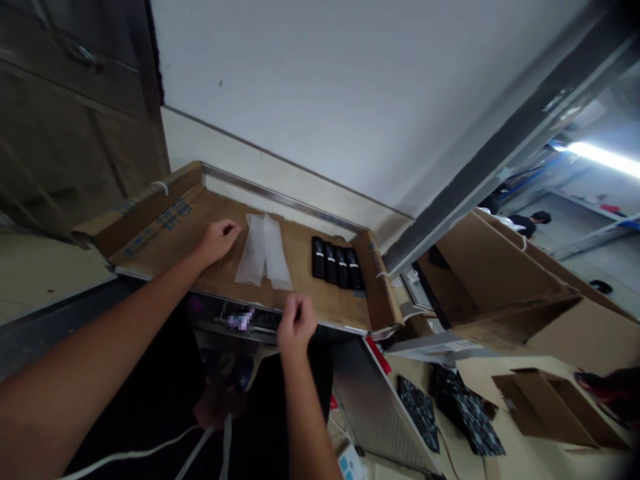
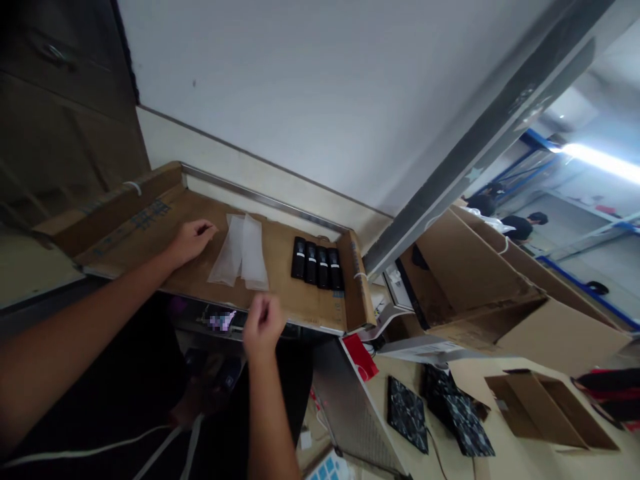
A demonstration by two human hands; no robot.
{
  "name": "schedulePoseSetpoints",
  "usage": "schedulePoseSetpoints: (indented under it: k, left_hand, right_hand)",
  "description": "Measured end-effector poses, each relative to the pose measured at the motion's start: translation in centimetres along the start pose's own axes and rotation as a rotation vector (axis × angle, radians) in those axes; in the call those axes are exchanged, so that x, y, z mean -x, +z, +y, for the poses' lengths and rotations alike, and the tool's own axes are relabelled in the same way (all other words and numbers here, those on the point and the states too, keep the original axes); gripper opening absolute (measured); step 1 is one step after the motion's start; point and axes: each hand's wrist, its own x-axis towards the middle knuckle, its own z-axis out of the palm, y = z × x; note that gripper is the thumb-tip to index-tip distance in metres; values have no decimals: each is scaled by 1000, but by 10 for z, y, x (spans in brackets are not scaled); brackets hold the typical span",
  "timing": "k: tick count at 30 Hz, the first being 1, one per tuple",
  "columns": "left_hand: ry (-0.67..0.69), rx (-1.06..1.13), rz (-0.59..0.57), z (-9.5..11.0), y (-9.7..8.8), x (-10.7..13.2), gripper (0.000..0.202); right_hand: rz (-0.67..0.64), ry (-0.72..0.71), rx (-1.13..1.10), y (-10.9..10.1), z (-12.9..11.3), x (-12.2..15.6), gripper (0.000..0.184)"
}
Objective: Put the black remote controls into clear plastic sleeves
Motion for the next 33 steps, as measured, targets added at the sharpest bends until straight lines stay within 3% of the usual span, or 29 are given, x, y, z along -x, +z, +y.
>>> schedulePoseSetpoints:
  k: [1,4,7,12,22,33]
  left_hand:
    - [24,-33,-13,-2,1,0,23]
    - [46,-63,-24,-6,2,-1,26]
    - [41,-61,2,-9,3,-2,26]
    - [29,-39,-3,-6,3,-2,26]
    - [16,-57,-12,-8,3,-3,26]
    - [28,-36,7,-8,4,-4,21]
  right_hand:
    - [-170,-4,40,-1,10,30,39]
    - [-588,186,228,8,50,95,46]
    - [-804,206,368,26,78,110,61]
    - [-859,157,471,59,91,96,64]
    - [-856,173,456,108,101,103,63]
    - [-831,289,456,94,109,104,65]
